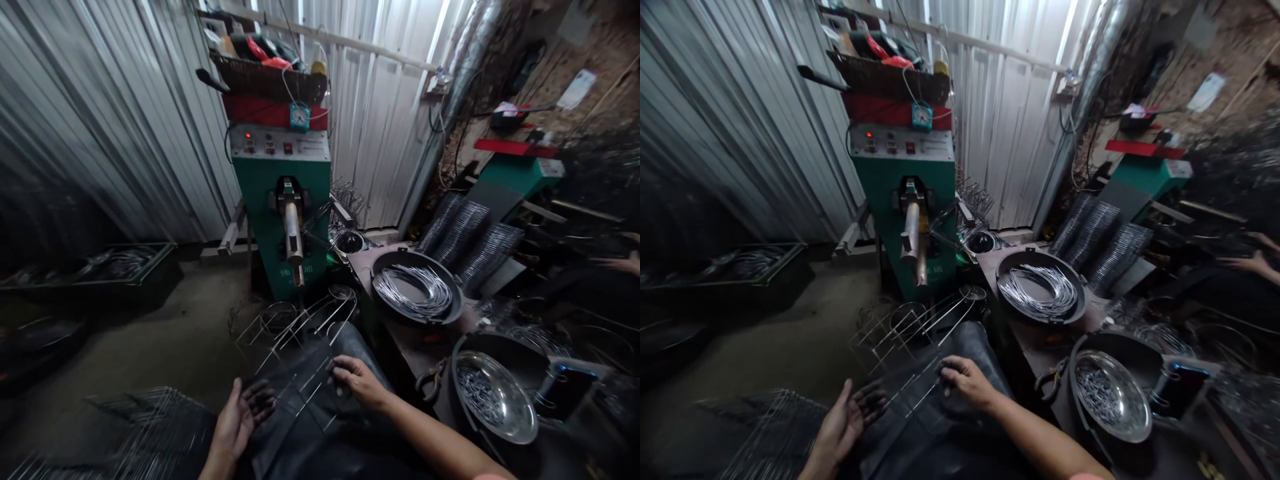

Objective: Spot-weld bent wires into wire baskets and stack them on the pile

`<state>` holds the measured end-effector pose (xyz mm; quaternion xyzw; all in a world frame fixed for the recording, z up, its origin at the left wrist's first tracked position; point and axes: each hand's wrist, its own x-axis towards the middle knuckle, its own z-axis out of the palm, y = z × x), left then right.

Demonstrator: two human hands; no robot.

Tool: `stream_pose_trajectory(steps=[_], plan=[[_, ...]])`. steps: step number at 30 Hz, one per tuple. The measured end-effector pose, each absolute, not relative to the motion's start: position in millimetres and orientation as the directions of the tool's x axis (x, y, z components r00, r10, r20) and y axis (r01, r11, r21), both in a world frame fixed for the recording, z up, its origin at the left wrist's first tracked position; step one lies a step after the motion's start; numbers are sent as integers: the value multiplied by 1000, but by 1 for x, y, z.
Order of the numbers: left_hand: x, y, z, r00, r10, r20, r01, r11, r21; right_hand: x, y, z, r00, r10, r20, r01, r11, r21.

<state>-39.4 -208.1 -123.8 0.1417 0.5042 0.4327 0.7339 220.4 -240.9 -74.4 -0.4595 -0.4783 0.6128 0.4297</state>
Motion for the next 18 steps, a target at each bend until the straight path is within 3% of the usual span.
stream_pose_trajectory(steps=[3,5,7,12,14,18], plan=[[-33,-209,-114,-218,906,-364,-302,292,908,209,-227,-70,-220,963,-157,-85,-179,-980],[-21,-208,-98,-233,965,-123,-166,85,983,201,-218,-67,-258,953,-159,-91,-187,-978],[-8,-204,-82,-149,989,16,-96,-30,995,193,-209,-62,-278,949,-151,-122,-191,-974],[17,-192,-62,-178,976,123,-140,-148,979,183,-186,-52,-192,975,-110,-187,-147,-971],[22,-186,-57,-155,975,159,-82,-174,981,182,-177,-51,-156,983,-95,-169,-121,-978],[30,-170,-49,-167,975,145,77,-134,988,190,-161,-46,-160,987,-25,41,-18,-999]])
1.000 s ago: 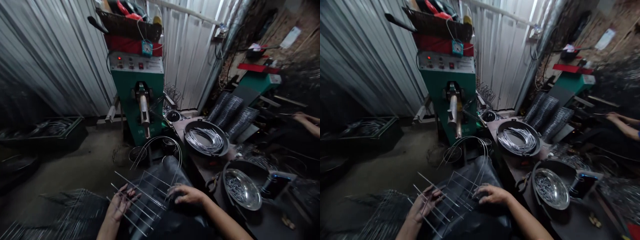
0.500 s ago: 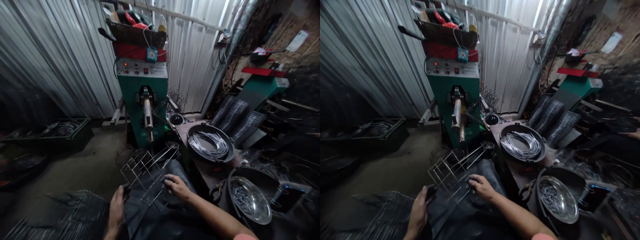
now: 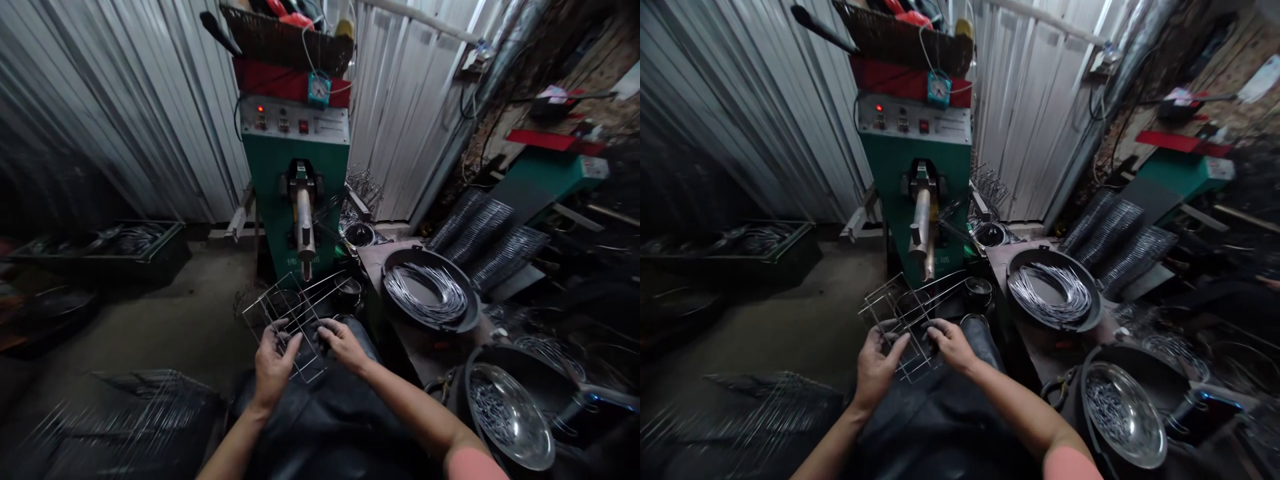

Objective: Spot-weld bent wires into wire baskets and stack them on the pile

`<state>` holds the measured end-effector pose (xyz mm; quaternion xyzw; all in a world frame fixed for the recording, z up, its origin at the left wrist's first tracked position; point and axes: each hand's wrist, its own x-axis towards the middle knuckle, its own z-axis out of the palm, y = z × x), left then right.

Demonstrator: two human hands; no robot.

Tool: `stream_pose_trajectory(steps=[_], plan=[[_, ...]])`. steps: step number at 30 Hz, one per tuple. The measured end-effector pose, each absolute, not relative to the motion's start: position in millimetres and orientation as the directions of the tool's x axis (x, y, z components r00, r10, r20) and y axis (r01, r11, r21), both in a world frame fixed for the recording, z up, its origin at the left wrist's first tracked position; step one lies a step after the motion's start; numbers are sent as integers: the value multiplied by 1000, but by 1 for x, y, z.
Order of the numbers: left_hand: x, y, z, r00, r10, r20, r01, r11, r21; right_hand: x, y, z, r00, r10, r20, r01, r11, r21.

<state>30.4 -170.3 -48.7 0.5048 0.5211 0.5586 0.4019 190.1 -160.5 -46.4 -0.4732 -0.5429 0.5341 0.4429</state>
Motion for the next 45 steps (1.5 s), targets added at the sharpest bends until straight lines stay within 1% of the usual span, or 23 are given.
stream_pose_trajectory(steps=[2,4,6,7,9,10,12,13,14,15,17,18,20,22,24,30,35,45], plan=[[33,-162,-47,-221,965,141,71,-129,989,200,-152,-38,-147,984,96,236,129,-963],[34,-155,-49,-236,962,140,49,-133,990,212,-141,-25,-81,960,268,403,278,-872],[33,-151,-53,-229,963,140,34,-136,990,223,-126,-12,-7,908,419,517,362,-776],[33,-150,-55,-219,966,136,29,-133,991,227,-118,-7,4,885,465,562,383,-733],[33,-149,-59,-201,973,117,20,-115,993,231,-100,-1,-41,862,505,648,408,-644],[34,-149,-60,-197,975,106,13,-106,994,232,-91,0,-98,863,496,683,421,-596],[34,-148,-62,-189,978,92,-5,-95,995,231,-75,-1,-259,871,417,731,459,-505],[33,-147,-62,-188,978,90,-15,-95,995,231,-68,-2,-346,873,343,737,479,-477],[33,-146,-63,-191,977,90,-27,-97,995,232,-62,-4,-423,869,255,730,494,-473],[32,-144,-64,-199,976,89,-43,-99,994,234,-58,-7,-482,860,166,713,496,-496],[30,-139,-66,-227,971,77,-91,-100,991,241,-52,-12,-542,839,46,656,457,-600],[29,-136,-68,-246,967,66,-121,-98,988,246,-50,-15,-546,837,26,618,424,-662],[29,-131,-70,-278,960,37,-188,-92,978,255,-48,-22,-517,855,43,538,363,-760],[32,-126,-71,-300,954,4,-241,-80,967,260,-48,-29,-488,870,74,477,336,-812],[38,-121,-71,-310,951,-18,-265,-68,962,261,-48,-34,-484,870,99,463,350,-814],[51,-108,-70,-325,945,-37,-321,-73,944,253,-43,-40,-450,873,188,537,433,-724],[51,-96,-69,-327,941,-85,-378,-48,925,253,-28,-45,-441,874,203,548,442,-710],[53,-77,-67,-333,935,-121,-410,-28,911,251,-11,-36,-448,869,208,553,452,-699]])
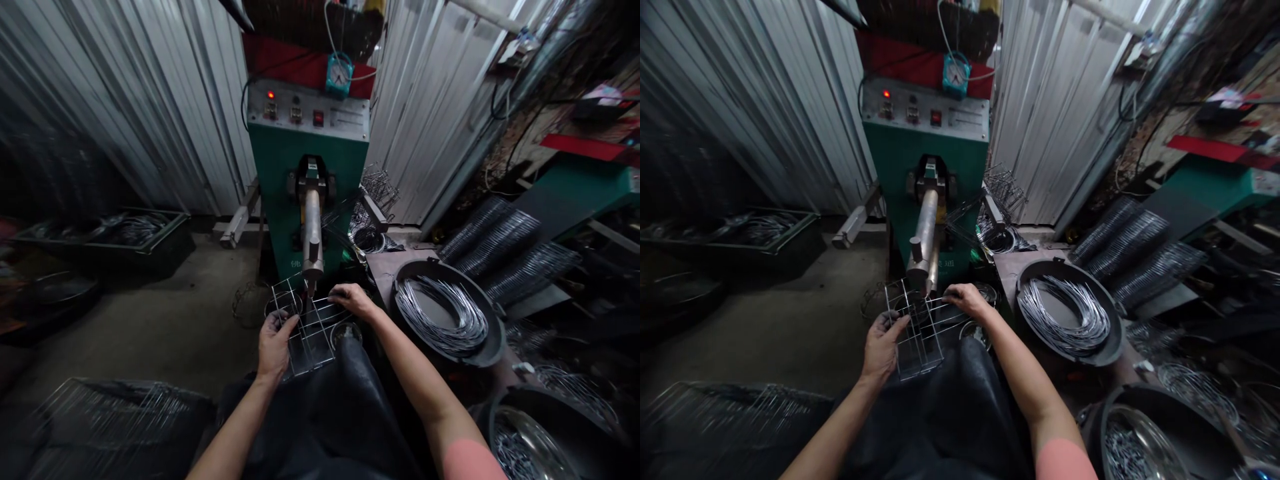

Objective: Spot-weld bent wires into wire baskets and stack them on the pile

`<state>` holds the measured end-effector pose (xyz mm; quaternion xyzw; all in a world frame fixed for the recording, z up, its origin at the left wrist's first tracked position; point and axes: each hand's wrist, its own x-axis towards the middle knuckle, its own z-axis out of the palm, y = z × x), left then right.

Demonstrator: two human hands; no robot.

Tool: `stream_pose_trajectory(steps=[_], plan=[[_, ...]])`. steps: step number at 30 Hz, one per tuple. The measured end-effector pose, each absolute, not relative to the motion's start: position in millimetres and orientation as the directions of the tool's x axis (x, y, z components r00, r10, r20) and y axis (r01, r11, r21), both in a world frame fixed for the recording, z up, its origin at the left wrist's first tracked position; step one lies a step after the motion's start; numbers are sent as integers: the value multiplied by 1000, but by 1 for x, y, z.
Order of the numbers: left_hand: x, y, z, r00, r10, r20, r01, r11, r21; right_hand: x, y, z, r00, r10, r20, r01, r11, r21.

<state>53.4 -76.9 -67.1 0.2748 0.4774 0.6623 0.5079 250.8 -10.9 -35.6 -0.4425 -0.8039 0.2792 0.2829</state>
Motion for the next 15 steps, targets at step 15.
stream_pose_trajectory(steps=[15], plan=[[53,-66,-61,-297,939,-173,-512,-4,859,246,3,-28,-456,874,169,619,448,-645]])
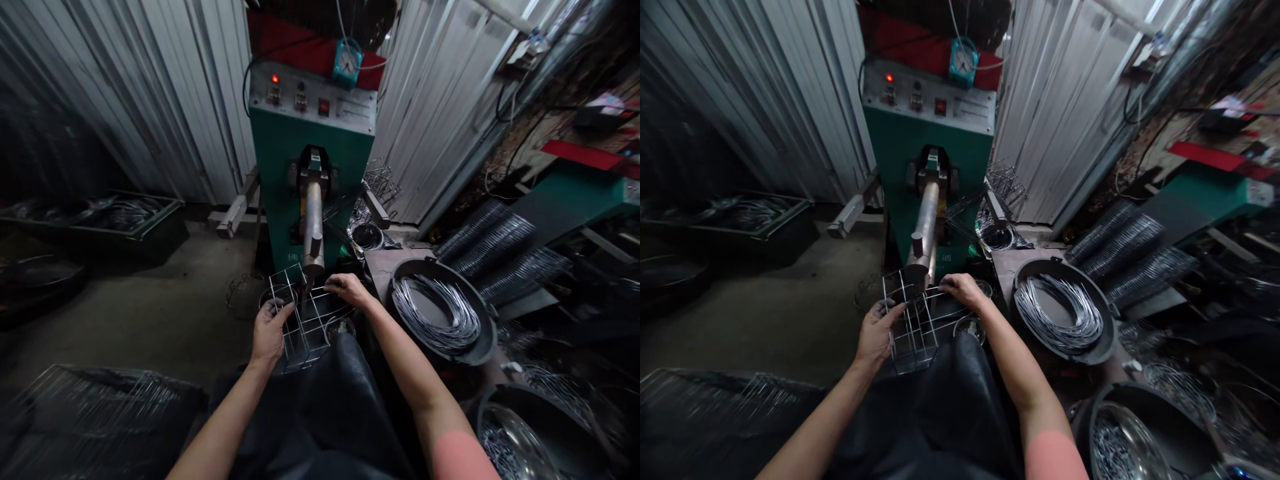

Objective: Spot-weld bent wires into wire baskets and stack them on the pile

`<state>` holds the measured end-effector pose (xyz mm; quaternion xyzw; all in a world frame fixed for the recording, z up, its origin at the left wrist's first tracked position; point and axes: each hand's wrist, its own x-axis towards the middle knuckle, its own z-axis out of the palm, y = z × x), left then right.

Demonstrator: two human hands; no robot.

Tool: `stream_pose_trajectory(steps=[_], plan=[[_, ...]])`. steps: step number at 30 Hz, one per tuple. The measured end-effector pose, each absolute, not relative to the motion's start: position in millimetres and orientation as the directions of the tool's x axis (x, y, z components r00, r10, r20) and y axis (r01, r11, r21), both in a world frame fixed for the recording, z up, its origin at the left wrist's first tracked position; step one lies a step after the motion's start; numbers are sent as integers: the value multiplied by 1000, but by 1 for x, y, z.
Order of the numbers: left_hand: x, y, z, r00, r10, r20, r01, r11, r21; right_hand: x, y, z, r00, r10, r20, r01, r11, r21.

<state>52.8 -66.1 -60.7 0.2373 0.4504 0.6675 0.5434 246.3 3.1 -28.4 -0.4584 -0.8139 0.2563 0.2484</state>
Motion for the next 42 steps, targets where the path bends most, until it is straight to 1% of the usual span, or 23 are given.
stream_pose_trajectory(steps=[4,8,10,13,16,20,23,27,33,42], plan=[[53,-67,-62,-277,936,-215,-537,34,843,247,1,-32,-455,869,194,625,466,-626],[52,-68,-61,-287,936,-204,-500,35,865,250,-9,-36,-423,845,328,683,535,-497],[52,-68,-61,-284,940,-191,-482,32,876,252,-14,-38,-394,833,389,717,543,-437],[51,-68,-62,-275,946,-173,-471,24,882,255,-20,-42,-357,849,391,762,506,-405],[51,-68,-63,-254,951,-174,-472,35,881,260,-24,-46,-301,877,374,754,459,-470],[50,-68,-62,-260,950,-172,-462,35,886,271,-24,-47,-256,898,357,669,432,-605],[50,-69,-62,-262,949,-174,-475,30,879,276,-25,-47,-254,905,342,632,422,-650],[50,-68,-63,-258,950,-177,-495,27,868,271,-29,-46,-284,911,300,664,413,-623],[53,-66,-65,-335,935,-116,-454,-52,890,254,-27,-45,-324,903,283,690,431,-582],[53,-67,-59,-368,917,-157,-509,-58,859,248,-17,-37,-352,894,279,682,449,-577]])
